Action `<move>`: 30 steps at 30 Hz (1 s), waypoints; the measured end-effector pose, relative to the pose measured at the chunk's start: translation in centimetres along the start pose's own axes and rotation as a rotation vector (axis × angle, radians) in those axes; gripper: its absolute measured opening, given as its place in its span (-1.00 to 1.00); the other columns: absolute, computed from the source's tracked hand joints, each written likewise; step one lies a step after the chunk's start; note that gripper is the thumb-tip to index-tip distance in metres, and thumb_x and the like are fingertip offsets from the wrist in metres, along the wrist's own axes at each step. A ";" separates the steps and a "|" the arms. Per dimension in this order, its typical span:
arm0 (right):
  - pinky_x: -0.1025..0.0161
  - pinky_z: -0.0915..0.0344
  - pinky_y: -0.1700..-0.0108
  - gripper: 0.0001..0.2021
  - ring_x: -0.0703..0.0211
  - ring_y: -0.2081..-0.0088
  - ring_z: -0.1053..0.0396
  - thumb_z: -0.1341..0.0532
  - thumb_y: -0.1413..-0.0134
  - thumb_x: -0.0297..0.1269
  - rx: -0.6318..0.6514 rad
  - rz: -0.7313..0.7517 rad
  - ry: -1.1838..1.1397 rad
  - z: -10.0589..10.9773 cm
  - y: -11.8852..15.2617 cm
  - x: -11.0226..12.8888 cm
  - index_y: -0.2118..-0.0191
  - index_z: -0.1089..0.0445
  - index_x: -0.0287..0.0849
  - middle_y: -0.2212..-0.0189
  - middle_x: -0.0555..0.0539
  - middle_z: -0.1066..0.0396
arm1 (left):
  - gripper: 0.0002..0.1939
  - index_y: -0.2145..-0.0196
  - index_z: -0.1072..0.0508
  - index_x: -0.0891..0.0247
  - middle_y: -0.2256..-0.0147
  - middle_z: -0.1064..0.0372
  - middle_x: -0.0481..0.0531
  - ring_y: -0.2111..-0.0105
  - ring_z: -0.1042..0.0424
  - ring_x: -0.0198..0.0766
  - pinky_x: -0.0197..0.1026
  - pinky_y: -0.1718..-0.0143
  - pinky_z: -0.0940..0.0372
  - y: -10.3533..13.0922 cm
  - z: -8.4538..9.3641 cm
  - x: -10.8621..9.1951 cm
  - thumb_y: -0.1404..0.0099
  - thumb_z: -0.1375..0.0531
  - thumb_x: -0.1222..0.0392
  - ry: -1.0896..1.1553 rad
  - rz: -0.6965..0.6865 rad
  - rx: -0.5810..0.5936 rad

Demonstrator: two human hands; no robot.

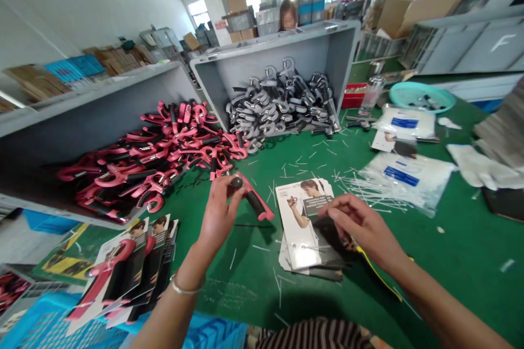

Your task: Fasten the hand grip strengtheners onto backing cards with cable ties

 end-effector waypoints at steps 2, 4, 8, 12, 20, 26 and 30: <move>0.33 -0.15 0.56 -0.73 0.35 0.59 -0.19 -0.23 -0.18 0.00 0.136 -0.025 -0.077 -1.0 -1.5 1.3 0.27 -0.27 -0.09 0.36 0.00 -0.45 | -0.79 0.06 -0.36 0.19 0.12 -0.36 0.07 0.14 -0.41 -0.18 -0.12 0.06 -0.34 0.8 -0.2 -2.7 -0.37 -0.17 0.14 0.273 0.014 -0.070; 0.36 -0.01 0.62 -0.68 0.39 0.64 -0.10 -0.27 -0.13 0.03 0.279 -0.080 -0.129 -1.5 -2.6 1.7 0.28 -0.22 -0.09 0.48 0.08 -0.37 | -0.77 0.04 -0.36 0.17 0.12 -0.38 0.06 0.18 -0.43 -0.22 -0.15 0.09 -0.36 1.4 -1.8 -4.7 -0.36 -0.18 0.12 0.510 0.072 -0.017; 0.38 0.08 0.63 -0.64 0.41 0.66 -0.06 -0.29 -0.11 0.04 0.355 -0.158 -0.123 -0.7 -3.5 0.5 0.23 -0.18 -0.08 0.56 0.16 -0.28 | -0.74 0.05 -0.36 0.19 0.15 -0.41 0.04 0.18 -0.45 -0.24 -0.17 0.09 -0.36 2.0 -5.8 -5.0 -0.34 -0.20 0.10 0.787 0.168 0.126; 0.36 -0.02 0.60 -0.67 0.34 0.64 -0.15 -0.23 -0.17 0.03 0.328 -0.172 0.033 0.7 -3.6 -1.2 0.22 -0.17 -0.09 0.56 0.13 -0.34 | -0.76 0.10 -0.40 0.22 0.17 -0.43 0.05 0.14 -0.44 -0.21 -0.15 0.05 -0.32 2.2 -8.2 -3.0 -0.31 -0.23 0.11 0.754 0.173 0.238; 0.01 -0.31 0.13 -0.82 -0.03 0.19 -0.36 -0.14 -0.25 -0.09 0.072 0.068 0.775 1.9 0.6 -1.7 0.19 -0.34 -0.07 0.22 -0.13 -0.42 | -0.80 0.07 -0.47 0.12 -0.01 -0.42 0.06 -0.10 -0.28 -0.13 0.01 -0.18 -0.11 3.9 -8.6 -2.5 -0.36 -0.19 0.12 0.367 -0.055 0.408; 0.02 -0.29 0.03 -0.84 -0.01 0.06 -0.28 -0.19 -0.25 -0.31 0.183 0.327 0.778 -0.7 1.3 -1.5 0.08 -0.40 0.00 0.11 -0.11 -0.37 | -0.75 0.00 -0.45 0.15 0.01 -0.44 0.06 -0.04 -0.32 -0.16 -0.01 -0.13 -0.12 1.4 -10.5 -4.3 -0.39 -0.12 0.25 0.237 -0.062 0.345; 0.06 -0.30 0.07 -0.91 0.01 0.10 -0.30 -0.18 -0.26 -0.29 0.110 0.349 0.768 -1.5 -0.6 -2.1 0.21 -0.44 -0.03 0.20 -0.10 -0.39 | -0.86 0.17 -0.52 0.13 0.12 -0.50 -0.02 0.02 -0.35 -0.15 -0.05 -0.08 -0.15 1.0 -11.6 -6.1 -0.31 -0.23 0.26 0.314 -0.052 0.386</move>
Point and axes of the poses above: each hand's wrist, its own y-axis away from the middle knuckle, its own z-axis out of the back of the hand, x = y × z, the point moved 3 cm from there along -y, towards the middle knuckle
